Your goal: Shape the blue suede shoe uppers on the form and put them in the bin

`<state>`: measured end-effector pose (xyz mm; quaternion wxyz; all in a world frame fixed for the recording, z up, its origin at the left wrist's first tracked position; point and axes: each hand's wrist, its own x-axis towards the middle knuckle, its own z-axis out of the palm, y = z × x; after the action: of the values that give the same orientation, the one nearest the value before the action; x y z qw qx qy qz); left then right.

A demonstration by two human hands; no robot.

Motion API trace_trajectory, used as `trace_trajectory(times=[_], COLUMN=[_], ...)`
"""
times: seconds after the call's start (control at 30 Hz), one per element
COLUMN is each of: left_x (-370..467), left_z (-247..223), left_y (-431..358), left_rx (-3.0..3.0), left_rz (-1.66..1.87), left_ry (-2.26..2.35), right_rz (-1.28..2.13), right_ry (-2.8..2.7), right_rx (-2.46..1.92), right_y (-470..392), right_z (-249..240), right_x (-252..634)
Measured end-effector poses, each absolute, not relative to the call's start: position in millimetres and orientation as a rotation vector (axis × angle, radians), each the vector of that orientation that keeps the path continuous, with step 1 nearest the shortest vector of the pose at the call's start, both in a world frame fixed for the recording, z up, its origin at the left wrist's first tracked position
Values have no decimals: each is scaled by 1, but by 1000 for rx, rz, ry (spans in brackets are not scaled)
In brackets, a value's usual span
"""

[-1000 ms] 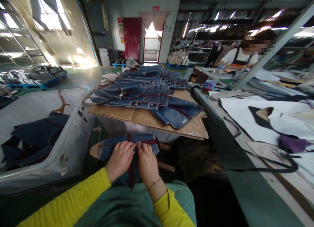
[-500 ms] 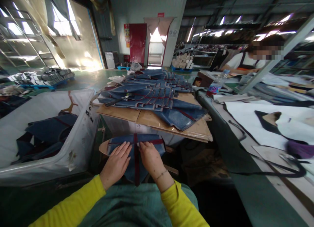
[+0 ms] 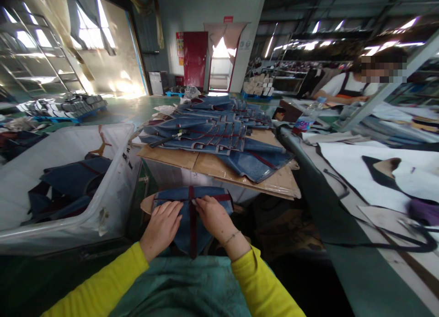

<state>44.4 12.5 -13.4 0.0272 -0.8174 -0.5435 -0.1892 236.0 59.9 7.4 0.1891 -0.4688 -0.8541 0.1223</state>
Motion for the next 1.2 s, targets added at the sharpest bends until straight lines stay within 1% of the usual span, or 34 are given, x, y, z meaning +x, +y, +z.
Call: trace_trajectory(times=[0.17, 0.33, 0.5, 0.73, 0.97, 1.2], left_x=[57, 67, 67, 64, 66, 68], left_z=[2, 7, -2, -18, -12, -10], left_y=[30, 38, 40, 49, 54, 50], left_rx=[-2453, -2538, -2658, -2780, -2788, -2801], left_rz=[-515, -505, -535, -581, -577, -581], left_ry=[-1794, -1692, -1609, -1543, -1628, -1605], right_rz=[436, 444, 436, 199, 102, -11], right_ry=[-2456, -2517, -2562, -2575, -2429, -2449], right_rx=[-1349, -1292, -1290, -1462, -1573, -1500], right_y=[64, 71, 75, 71, 66, 61], right_z=[16, 21, 23, 11, -3, -16], right_x=[238, 240, 237, 222, 212, 232])
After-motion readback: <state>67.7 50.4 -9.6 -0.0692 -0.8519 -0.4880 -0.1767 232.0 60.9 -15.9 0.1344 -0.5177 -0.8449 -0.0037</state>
